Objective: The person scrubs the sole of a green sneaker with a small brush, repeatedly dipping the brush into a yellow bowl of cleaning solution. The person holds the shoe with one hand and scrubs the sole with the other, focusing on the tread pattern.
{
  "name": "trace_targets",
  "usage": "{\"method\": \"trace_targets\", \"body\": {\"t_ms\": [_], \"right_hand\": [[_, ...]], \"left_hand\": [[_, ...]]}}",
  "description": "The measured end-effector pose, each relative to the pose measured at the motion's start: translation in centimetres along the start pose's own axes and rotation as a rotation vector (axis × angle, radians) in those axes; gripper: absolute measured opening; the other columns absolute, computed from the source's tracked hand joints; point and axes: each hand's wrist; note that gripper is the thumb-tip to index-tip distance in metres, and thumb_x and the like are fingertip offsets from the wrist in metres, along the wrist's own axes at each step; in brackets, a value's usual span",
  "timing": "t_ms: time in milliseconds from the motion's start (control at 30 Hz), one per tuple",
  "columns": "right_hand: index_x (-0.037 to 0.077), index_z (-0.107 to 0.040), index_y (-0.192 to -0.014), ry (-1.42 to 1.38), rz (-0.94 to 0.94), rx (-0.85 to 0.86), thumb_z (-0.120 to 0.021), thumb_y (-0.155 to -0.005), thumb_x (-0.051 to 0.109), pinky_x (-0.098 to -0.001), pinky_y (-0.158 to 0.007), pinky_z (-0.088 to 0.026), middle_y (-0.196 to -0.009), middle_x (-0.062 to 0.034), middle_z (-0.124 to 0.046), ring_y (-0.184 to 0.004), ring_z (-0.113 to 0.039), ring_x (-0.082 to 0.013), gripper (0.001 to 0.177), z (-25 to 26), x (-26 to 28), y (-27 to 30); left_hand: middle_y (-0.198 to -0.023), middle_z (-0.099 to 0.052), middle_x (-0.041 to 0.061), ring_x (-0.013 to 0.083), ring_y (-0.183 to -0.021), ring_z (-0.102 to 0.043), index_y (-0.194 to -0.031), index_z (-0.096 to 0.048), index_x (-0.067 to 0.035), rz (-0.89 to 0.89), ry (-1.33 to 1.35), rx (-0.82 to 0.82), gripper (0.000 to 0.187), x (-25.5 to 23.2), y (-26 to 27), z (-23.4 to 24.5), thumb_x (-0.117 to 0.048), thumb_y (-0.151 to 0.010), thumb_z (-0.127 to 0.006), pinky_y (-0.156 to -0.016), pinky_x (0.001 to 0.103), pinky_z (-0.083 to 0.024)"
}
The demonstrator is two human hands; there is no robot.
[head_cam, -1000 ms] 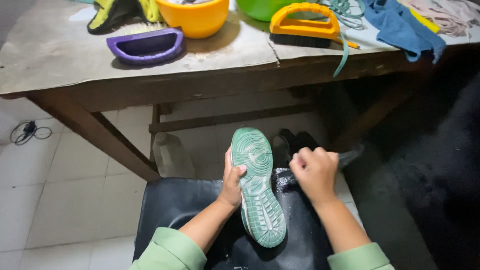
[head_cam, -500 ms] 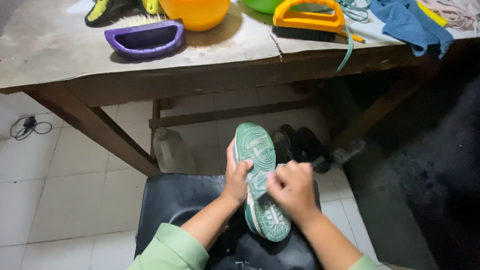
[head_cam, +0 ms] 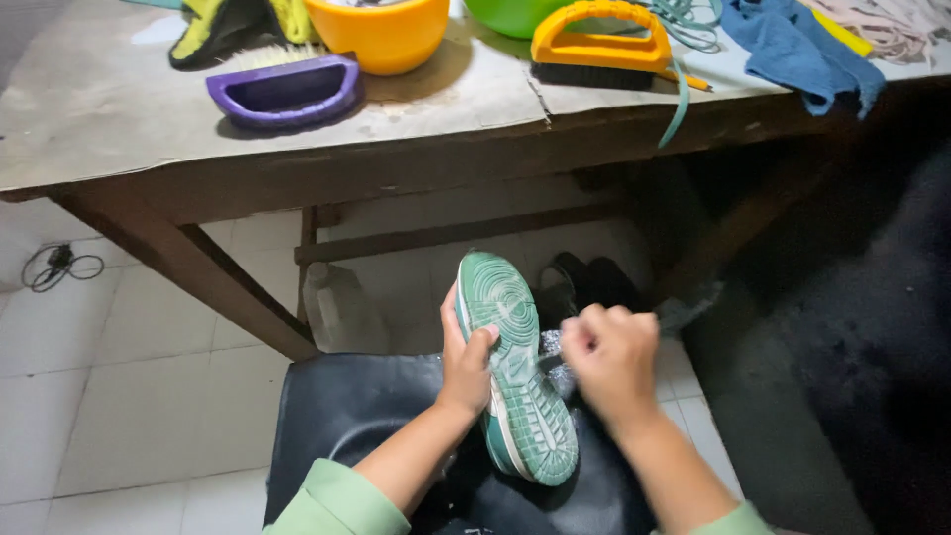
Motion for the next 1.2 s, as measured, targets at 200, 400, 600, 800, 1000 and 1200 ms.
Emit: {"method": "trace_targets", "body": {"t_ms": [200,400,600,800,1000,1200], "right_hand": [[0.021,-0.046,-0.059,-0.002,0.022,0.039,-0.073,-0.078,0.016,-0.0364,-0.061,-0.042,-0.051,0.0006,-0.043,-0.054,-0.055,-0.0255,0.033,-0.6,-1.9,0.5],[0.022,-0.046,-0.059,-0.044,-0.005,0.037,-0.071,-0.083,0.018,-0.0367,-0.060,-0.042,-0.050,0.0009,-0.044,-0.054,-0.055,-0.0254,0.034,0.5,2.1,0.9],[0.022,-0.048,-0.062,0.068,-0.006,0.075,-0.072,-0.082,0.019,-0.0368,-0.062,-0.042,-0.051,0.0005,-0.047,-0.057,-0.057,-0.0250,0.031,0.8,-0.9,0.5],[0.020,-0.045,-0.063,-0.033,-0.017,0.100,-0.068,-0.085,0.019,-0.0363,-0.062,-0.038,-0.054,0.0020,-0.044,-0.055,-0.049,-0.0212,0.032,0.0,-0.6,2.2],[0.023,-0.046,-0.061,-0.048,-0.021,0.065,-0.073,-0.082,0.025,-0.0338,-0.061,-0.044,-0.050,0.0014,-0.046,-0.054,-0.058,-0.0233,0.035,0.7,1.4,0.9],[0.022,-0.046,-0.062,0.057,-0.004,0.048,-0.074,-0.082,0.024,-0.0345,-0.061,-0.043,-0.050,0.0000,-0.046,-0.055,-0.057,-0.0240,0.035,-0.1,-3.4,1.1]], "left_hand": [[-0.134,-0.058,0.021,0.0273,-0.120,-0.054,-0.159,-0.029,-0.012,-0.002,-0.002,0.000,0.083,-0.2,0.2,0.0,-0.015,-0.082,-0.059,-0.107,0.049,-0.042],[-0.134,-0.059,0.021,0.0271,-0.122,-0.055,-0.159,-0.029,-0.013,-0.008,-0.010,0.003,0.084,-0.5,0.1,-0.5,-0.016,-0.081,-0.061,-0.108,0.048,-0.042],[-0.138,-0.056,0.025,0.0323,-0.125,-0.055,-0.159,-0.027,-0.013,-0.023,-0.045,0.024,0.086,-0.3,0.0,-0.2,-0.018,-0.080,-0.062,-0.109,0.052,-0.040],[-0.139,-0.055,0.019,0.0290,-0.124,-0.055,-0.156,-0.027,-0.012,-0.026,-0.089,0.075,0.082,-1.4,0.5,-0.8,-0.024,-0.081,-0.058,-0.105,0.047,-0.043],[-0.138,-0.056,0.025,0.0350,-0.126,-0.054,-0.159,-0.026,-0.013,0.002,-0.087,0.081,0.085,-0.6,-0.6,-0.5,-0.021,-0.082,-0.061,-0.109,0.054,-0.040],[-0.139,-0.056,0.025,0.0346,-0.127,-0.054,-0.160,-0.027,-0.015,0.015,-0.081,0.037,0.086,-1.3,0.1,-0.4,-0.022,-0.082,-0.061,-0.110,0.053,-0.039]]}}
Point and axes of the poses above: each hand's wrist, its own y-axis away from the middle knuckle, its own z-axis out of the back of the hand, x = y × z
